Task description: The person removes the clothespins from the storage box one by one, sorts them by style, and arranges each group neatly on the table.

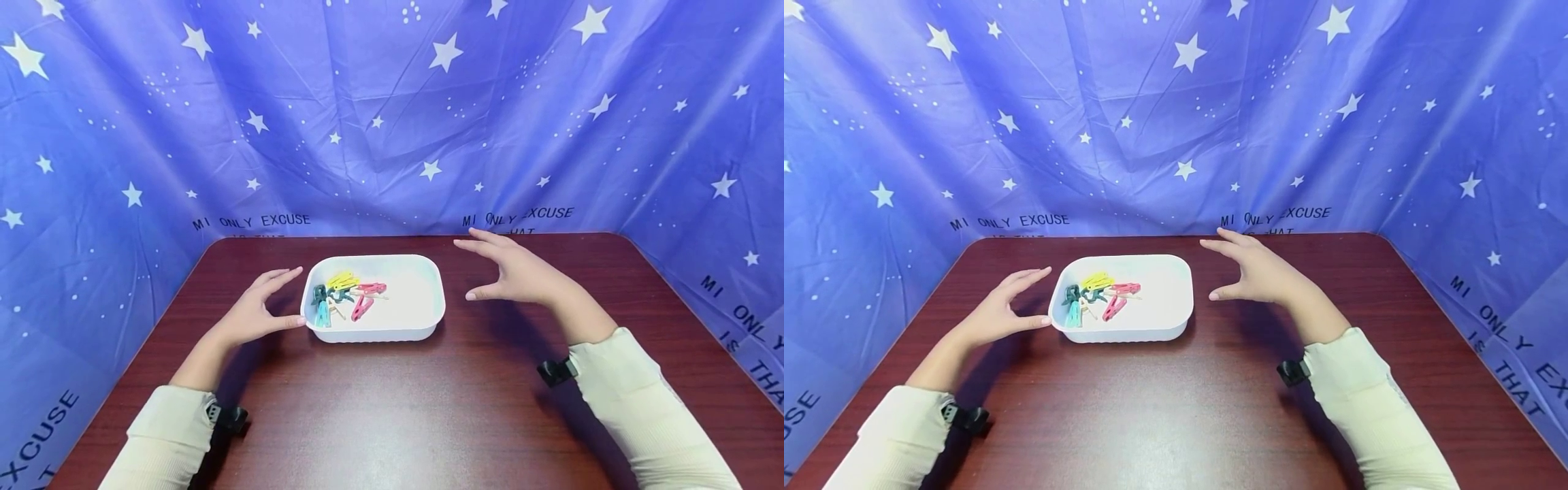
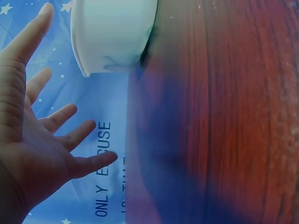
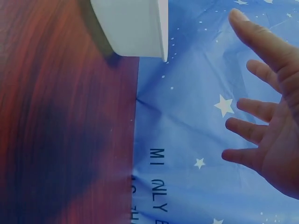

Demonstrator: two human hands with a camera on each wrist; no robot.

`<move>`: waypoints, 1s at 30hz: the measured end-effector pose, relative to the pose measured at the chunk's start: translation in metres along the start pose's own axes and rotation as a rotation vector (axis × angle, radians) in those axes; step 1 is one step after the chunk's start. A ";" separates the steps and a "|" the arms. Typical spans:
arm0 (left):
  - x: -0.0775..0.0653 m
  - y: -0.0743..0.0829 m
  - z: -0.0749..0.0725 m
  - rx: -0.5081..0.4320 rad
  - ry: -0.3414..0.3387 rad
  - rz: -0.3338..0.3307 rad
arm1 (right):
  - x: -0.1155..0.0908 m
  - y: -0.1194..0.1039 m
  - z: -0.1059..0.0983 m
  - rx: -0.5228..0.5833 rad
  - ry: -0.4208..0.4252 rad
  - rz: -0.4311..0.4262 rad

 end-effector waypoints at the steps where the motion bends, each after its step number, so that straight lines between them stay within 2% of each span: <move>1: 0.000 -0.001 0.001 -0.022 -0.006 -0.004 | 0.002 -0.001 0.000 0.010 -0.003 -0.004; 14: 0.007 -0.012 0.014 -0.384 -0.093 -0.098 | 0.025 -0.023 -0.004 0.142 -0.020 -0.079; 17: 0.008 -0.013 0.016 -0.442 -0.105 -0.108 | 0.029 -0.027 -0.004 0.175 -0.021 -0.083; 25: 0.010 -0.016 0.020 -0.464 -0.126 -0.108 | 0.043 -0.033 -0.002 0.269 -0.059 -0.069; 30: 0.012 -0.018 0.022 -0.505 -0.141 -0.120 | 0.055 -0.036 0.000 0.368 -0.115 -0.054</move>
Point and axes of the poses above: each hand's wrist, its own x-axis towards the middle knuckle, its own z-axis out of the palm, y = z × x, the point moved 5 cm from there along x, towards the middle knuckle, and after that the axes turned 3 degrees about y, right-handed, at the moved point
